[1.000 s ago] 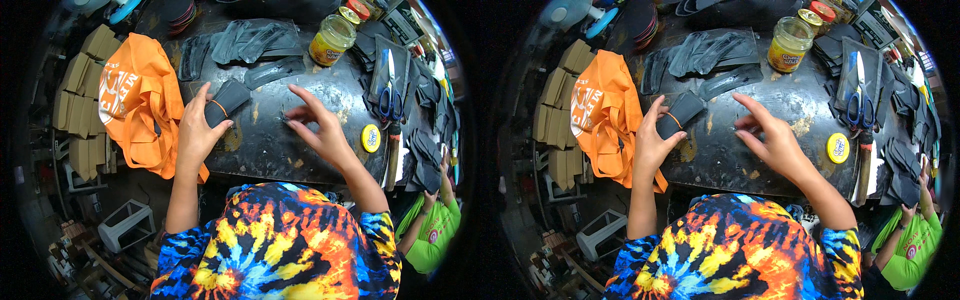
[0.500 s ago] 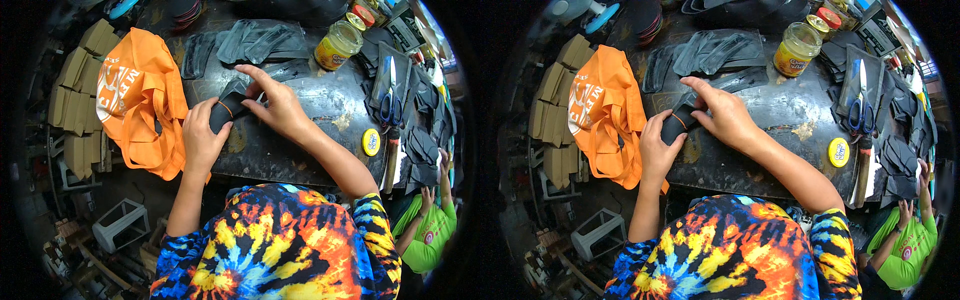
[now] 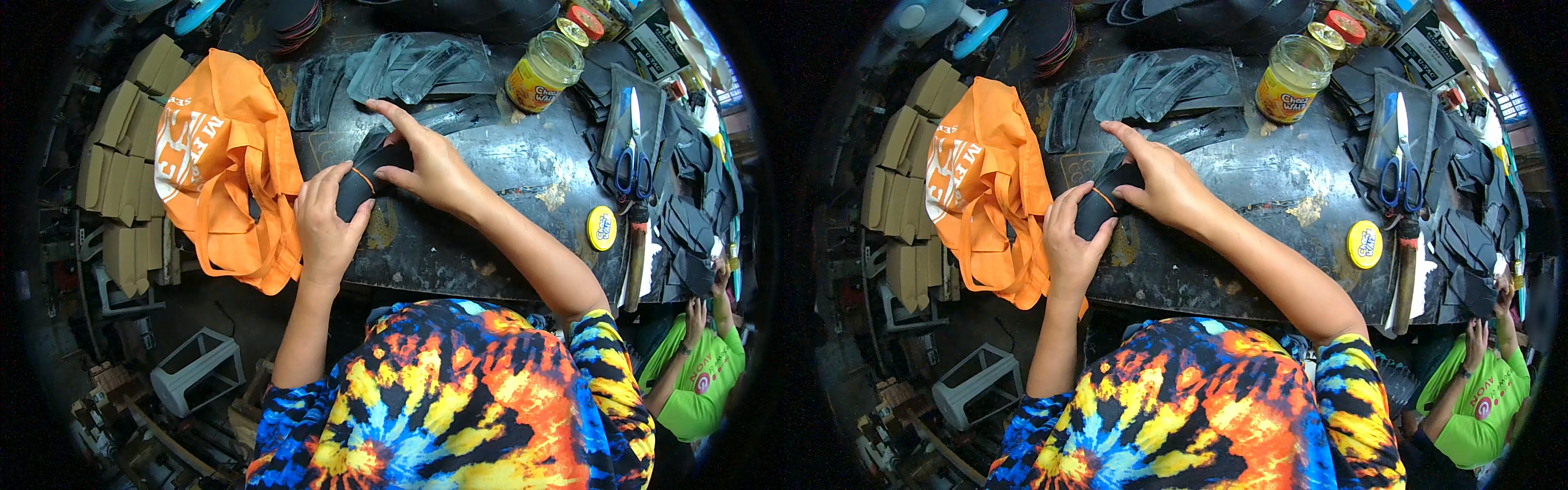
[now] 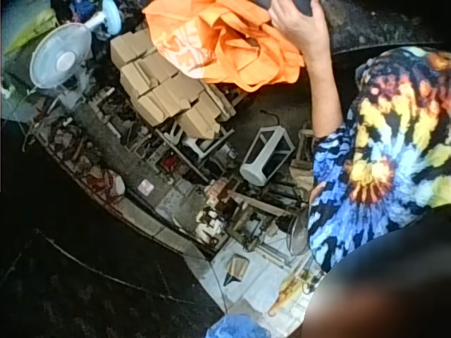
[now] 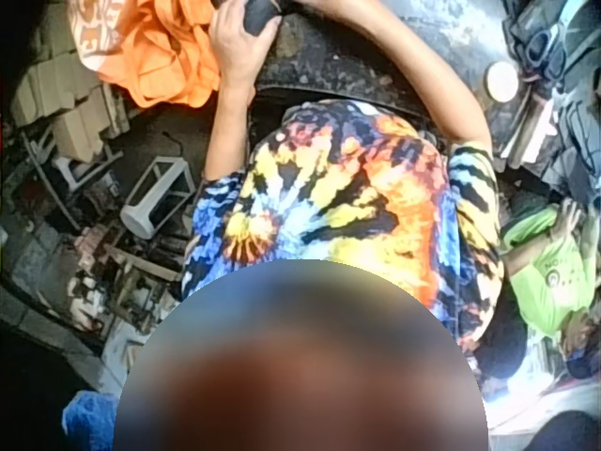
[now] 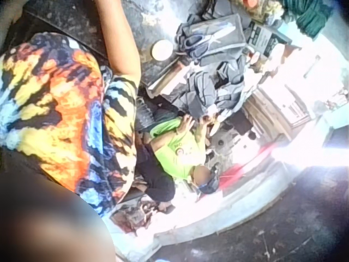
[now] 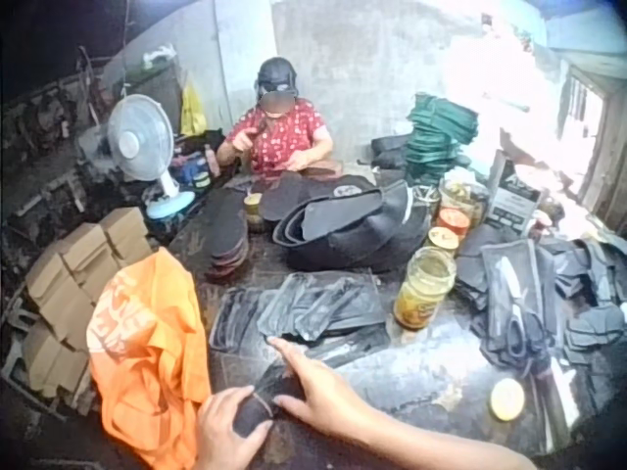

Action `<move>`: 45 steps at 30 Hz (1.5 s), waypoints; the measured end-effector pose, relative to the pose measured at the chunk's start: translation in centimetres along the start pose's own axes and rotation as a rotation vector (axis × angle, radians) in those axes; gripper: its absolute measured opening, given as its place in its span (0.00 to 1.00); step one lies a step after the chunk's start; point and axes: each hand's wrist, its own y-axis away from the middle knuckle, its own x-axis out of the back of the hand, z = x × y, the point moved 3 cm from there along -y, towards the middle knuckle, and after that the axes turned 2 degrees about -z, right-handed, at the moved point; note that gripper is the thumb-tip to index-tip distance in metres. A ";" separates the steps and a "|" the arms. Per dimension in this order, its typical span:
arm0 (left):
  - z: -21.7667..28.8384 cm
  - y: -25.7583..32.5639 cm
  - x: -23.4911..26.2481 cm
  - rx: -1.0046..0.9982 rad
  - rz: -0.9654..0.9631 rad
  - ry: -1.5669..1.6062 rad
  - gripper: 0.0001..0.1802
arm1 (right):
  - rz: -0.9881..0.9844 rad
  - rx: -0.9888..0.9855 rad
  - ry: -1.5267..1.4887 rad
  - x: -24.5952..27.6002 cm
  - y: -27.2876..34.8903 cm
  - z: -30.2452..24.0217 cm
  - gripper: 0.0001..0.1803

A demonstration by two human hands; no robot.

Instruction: The person uses shears to cut small rectangular pieces from a black rubber sheet, then stacks the cut pieces and secures them with a rubber band. The person also applies a substance from a jar onto the rubber pieces and rubs it in by hand.

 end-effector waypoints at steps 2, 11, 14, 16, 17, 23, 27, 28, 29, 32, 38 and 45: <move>-0.1 0.0 0.0 0.002 -0.004 0.002 0.33 | -0.083 -0.108 -0.114 -0.3 -0.1 0.1 0.50; -1.0 0.1 0.4 0.000 -0.011 0.042 0.32 | 0.073 -0.081 -0.124 4.6 0.6 -1.1 0.42; -1.1 0.2 0.9 0.035 -0.045 0.037 0.31 | 0.051 -0.001 -0.144 8.1 3.2 -1.9 0.43; -0.6 -0.1 1.2 0.072 -0.081 0.040 0.31 | 0.103 -0.079 -0.190 10.8 5.2 -2.1 0.43; -0.3 -0.3 1.3 0.150 -0.161 0.023 0.36 | 0.167 -0.058 -0.200 12.0 6.0 -2.4 0.43; 8.3 -0.9 1.2 -0.216 -0.080 -0.017 0.54 | 0.268 -0.226 -0.071 13.6 9.9 -5.5 0.46; 11.9 -2.0 -2.5 -0.240 -0.237 0.436 0.52 | 0.185 -0.068 -0.118 9.4 10.1 -7.5 0.46; 11.8 -1.9 -3.2 -0.073 -0.316 0.605 0.49 | 0.134 -0.074 -0.237 8.7 10.3 -7.4 0.48; 11.6 -1.8 -4.1 0.100 -0.396 0.768 0.46 | 0.072 -0.075 -0.336 8.2 10.5 -7.2 0.50; 11.3 -2.3 -5.9 0.273 -0.311 1.245 0.29 | 0.192 -0.123 -0.439 10.0 12.1 -5.3 0.52; 11.7 -2.3 -8.3 0.538 -0.333 1.829 0.31 | 0.419 -0.447 -0.587 11.1 15.2 -1.2 0.47; 12.2 -2.1 -8.7 0.466 -0.382 1.870 0.35 | 0.470 -0.459 -0.638 10.6 15.1 -0.9 0.44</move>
